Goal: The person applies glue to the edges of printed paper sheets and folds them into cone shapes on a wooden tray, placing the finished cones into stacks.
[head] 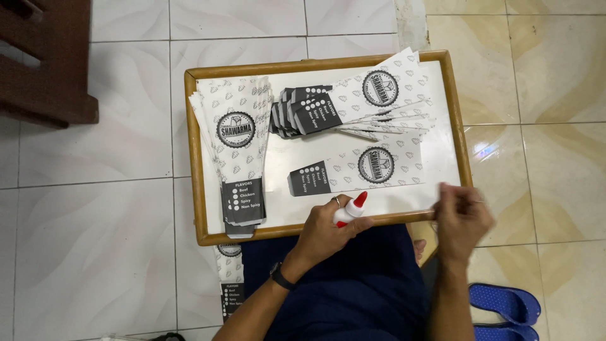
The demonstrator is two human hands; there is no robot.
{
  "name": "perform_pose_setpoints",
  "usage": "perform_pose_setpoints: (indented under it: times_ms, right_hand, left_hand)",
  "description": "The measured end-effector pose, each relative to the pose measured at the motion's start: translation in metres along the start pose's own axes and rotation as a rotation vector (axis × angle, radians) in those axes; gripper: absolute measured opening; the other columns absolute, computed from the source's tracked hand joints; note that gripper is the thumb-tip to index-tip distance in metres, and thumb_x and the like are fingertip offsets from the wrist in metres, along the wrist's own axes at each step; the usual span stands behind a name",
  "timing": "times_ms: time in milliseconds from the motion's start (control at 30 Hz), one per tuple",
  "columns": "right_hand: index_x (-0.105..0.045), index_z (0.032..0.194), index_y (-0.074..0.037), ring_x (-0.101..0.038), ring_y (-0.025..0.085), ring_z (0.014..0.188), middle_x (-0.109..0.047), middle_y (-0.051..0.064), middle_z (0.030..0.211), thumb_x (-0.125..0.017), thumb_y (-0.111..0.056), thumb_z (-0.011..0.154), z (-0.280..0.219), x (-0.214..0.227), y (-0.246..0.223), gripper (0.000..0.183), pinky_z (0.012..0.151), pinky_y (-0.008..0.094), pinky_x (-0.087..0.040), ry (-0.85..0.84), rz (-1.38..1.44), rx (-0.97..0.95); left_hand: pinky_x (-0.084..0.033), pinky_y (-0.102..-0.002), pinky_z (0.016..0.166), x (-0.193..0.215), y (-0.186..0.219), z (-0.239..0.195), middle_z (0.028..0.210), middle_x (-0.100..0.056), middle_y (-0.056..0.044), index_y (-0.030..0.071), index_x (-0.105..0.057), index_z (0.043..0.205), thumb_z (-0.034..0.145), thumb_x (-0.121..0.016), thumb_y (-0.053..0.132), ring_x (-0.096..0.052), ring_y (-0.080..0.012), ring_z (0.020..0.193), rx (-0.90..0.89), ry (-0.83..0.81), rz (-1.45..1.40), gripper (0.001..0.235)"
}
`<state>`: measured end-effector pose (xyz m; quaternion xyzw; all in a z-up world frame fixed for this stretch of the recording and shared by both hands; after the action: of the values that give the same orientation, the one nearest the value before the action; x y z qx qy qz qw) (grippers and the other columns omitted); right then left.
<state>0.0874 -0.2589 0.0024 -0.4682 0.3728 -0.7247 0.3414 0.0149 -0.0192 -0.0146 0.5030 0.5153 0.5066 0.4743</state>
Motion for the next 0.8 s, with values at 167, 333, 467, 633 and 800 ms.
perform_pose_setpoints:
  times_ms: [167, 333, 467, 633, 800]
  right_hand:
    - [-0.045, 0.145, 0.011, -0.063, 0.035, 0.111, -0.051, 0.024, 0.135, -0.072, 0.018, 0.096, 0.020, 0.026, -0.023, 0.057, 0.095, 0.044, -0.059, 0.033, -0.203, 0.213]
    - [-0.071, 0.109, 0.004, -0.071, 0.023, 0.099, -0.073, 0.017, 0.107, -0.070, 0.002, 0.111, -0.004, 0.002, -0.025, 0.003, 0.090, 0.033, -0.057, -0.063, -0.188, 0.210]
    - [-0.070, 0.104, -0.001, -0.065, 0.015, 0.082, -0.069, 0.008, 0.087, -0.060, -0.008, 0.110, -0.026, -0.032, -0.029, 0.014, 0.081, 0.027, -0.051, -0.288, -0.023, 0.026]
    - [-0.068, 0.114, 0.000, -0.064, 0.016, 0.076, -0.068, 0.012, 0.087, -0.070, 0.000, 0.118, -0.002, -0.015, 0.007, 0.004, 0.076, 0.027, -0.052, -0.089, 0.005, 0.101]
    - [-0.039, 0.125, 0.002, -0.035, 0.053, 0.141, -0.043, 0.030, 0.137, -0.078, 0.025, 0.087, 0.015, 0.008, -0.058, 0.060, 0.102, 0.077, -0.037, -0.029, -0.224, 0.143]
  left_hand:
    - [-0.047, -0.026, 0.055, 0.004, 0.019, 0.003, 0.068, -0.066, 0.000, 0.012, -0.057, 0.085, 0.084, -0.077, 0.044, -0.065, -0.0100, 0.060, 0.222, -0.126, -0.029, 0.038]
    - [-0.040, -0.029, 0.054, -0.009, 0.013, 0.002, 0.068, -0.058, 0.004, 0.012, -0.058, 0.087, 0.087, -0.078, 0.040, -0.049, -0.0088, 0.058, 0.079, -0.082, 0.071, 0.034]
    - [-0.047, -0.039, 0.062, -0.022, 0.001, -0.003, 0.075, -0.068, -0.008, 0.010, -0.063, 0.100, 0.082, -0.079, 0.043, -0.063, -0.0253, 0.068, 0.001, 0.022, 0.279, 0.041]
    - [-0.052, -0.044, 0.066, -0.019, -0.002, -0.012, 0.082, -0.073, -0.013, 0.006, -0.065, 0.109, 0.082, -0.074, 0.049, -0.072, -0.0357, 0.074, -0.059, 0.107, 0.361, 0.052]
    - [-0.052, -0.043, 0.068, -0.018, 0.002, -0.013, 0.083, -0.072, -0.013, 0.005, -0.064, 0.110, 0.083, -0.068, 0.051, -0.072, -0.0352, 0.075, -0.026, 0.082, 0.318, 0.054]
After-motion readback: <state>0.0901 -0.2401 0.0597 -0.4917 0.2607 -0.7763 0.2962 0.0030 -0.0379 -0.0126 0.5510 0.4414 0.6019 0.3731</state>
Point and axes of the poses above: each hand's wrist, its own z-axis towards the middle knuckle, its own x-axis out of the back of the hand, y = z × x, the point moved 2 cm from there along z, towards the middle knuckle
